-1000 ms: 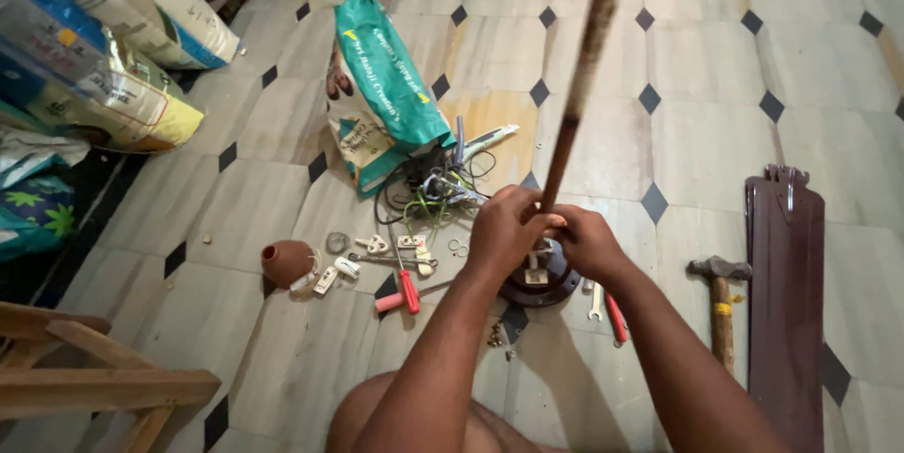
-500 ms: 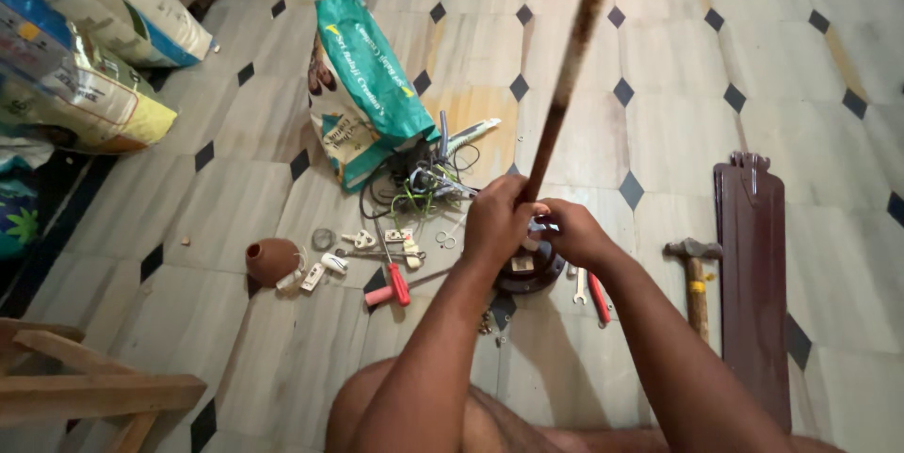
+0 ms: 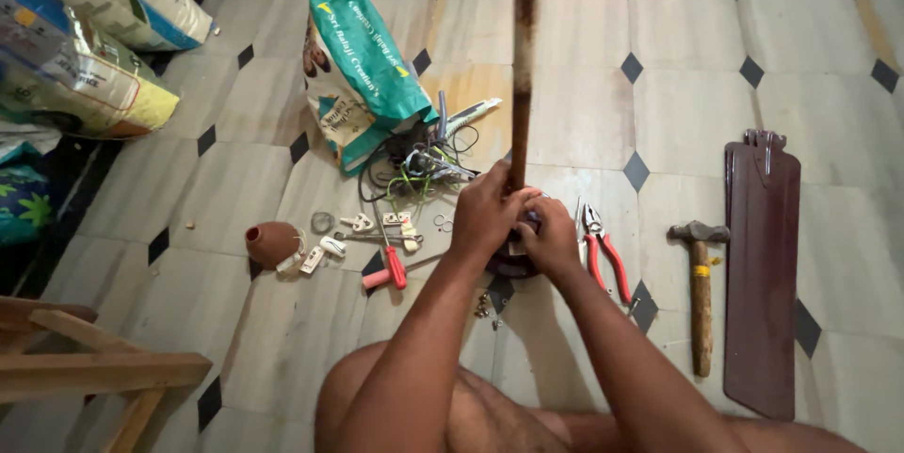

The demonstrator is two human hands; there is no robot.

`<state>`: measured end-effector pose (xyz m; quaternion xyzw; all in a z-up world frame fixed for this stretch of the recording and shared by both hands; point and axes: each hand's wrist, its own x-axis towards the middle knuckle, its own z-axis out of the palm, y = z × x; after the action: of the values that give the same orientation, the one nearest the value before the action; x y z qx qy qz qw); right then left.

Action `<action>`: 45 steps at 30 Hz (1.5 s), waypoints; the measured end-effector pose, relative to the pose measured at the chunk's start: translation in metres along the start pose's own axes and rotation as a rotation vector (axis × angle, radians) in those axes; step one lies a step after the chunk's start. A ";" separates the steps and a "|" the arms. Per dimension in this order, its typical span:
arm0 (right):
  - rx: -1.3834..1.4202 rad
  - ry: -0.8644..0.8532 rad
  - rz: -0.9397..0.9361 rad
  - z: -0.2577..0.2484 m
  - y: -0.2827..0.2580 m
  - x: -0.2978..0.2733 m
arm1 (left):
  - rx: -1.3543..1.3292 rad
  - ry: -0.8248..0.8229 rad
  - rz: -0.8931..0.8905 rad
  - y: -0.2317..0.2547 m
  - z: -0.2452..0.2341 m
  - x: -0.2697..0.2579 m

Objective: The person sits on the floor and assembles an electric fan by inserting a metal rod into the fan base and securing it with a nut. They use their hands to align and tighten the components.

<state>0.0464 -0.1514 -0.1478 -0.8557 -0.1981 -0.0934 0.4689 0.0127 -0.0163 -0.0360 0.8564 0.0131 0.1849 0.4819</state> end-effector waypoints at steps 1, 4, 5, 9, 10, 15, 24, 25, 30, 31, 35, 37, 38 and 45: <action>0.013 0.022 0.027 0.003 0.000 -0.003 | 0.011 0.003 -0.015 0.000 0.001 -0.001; 0.041 0.087 0.091 0.009 -0.001 -0.011 | 0.016 0.009 -0.068 -0.002 0.002 -0.003; 0.049 0.109 0.109 0.011 -0.003 -0.012 | 0.000 0.006 -0.089 -0.001 0.002 -0.004; 0.027 0.233 0.023 0.018 -0.007 -0.017 | -0.061 -0.002 -0.122 -0.001 0.003 -0.006; 0.037 0.251 0.027 0.021 -0.007 -0.016 | -0.033 0.006 -0.108 -0.002 0.003 -0.005; 0.016 0.258 0.045 0.023 -0.001 -0.015 | 0.060 0.021 -0.054 -0.005 0.008 -0.004; 0.053 0.206 0.107 0.013 -0.008 -0.017 | 0.122 -0.044 0.079 -0.015 0.015 -0.004; 0.096 0.196 0.148 0.012 -0.009 -0.018 | 0.114 -0.037 0.075 -0.016 0.016 -0.004; 0.078 0.166 0.102 0.007 -0.008 -0.017 | 0.171 -0.004 0.070 -0.021 0.018 -0.002; 0.054 0.175 0.056 0.006 -0.009 -0.016 | 0.164 0.003 0.068 -0.021 0.018 -0.001; 0.003 0.121 0.079 0.006 -0.010 -0.014 | 0.102 -0.003 0.017 -0.021 0.016 -0.001; 0.020 0.133 0.086 0.007 -0.010 -0.014 | 0.082 -0.022 -0.015 -0.021 0.016 -0.002; 0.028 0.139 0.090 0.007 -0.009 -0.015 | 0.086 -0.032 -0.022 -0.021 0.016 -0.002; -0.007 0.141 0.092 0.010 -0.006 -0.014 | 0.162 -0.021 0.073 -0.024 0.018 -0.002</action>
<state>0.0311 -0.1438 -0.1538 -0.8567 -0.1248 -0.1326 0.4827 0.0199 -0.0186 -0.0646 0.8944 -0.0086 0.1916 0.4040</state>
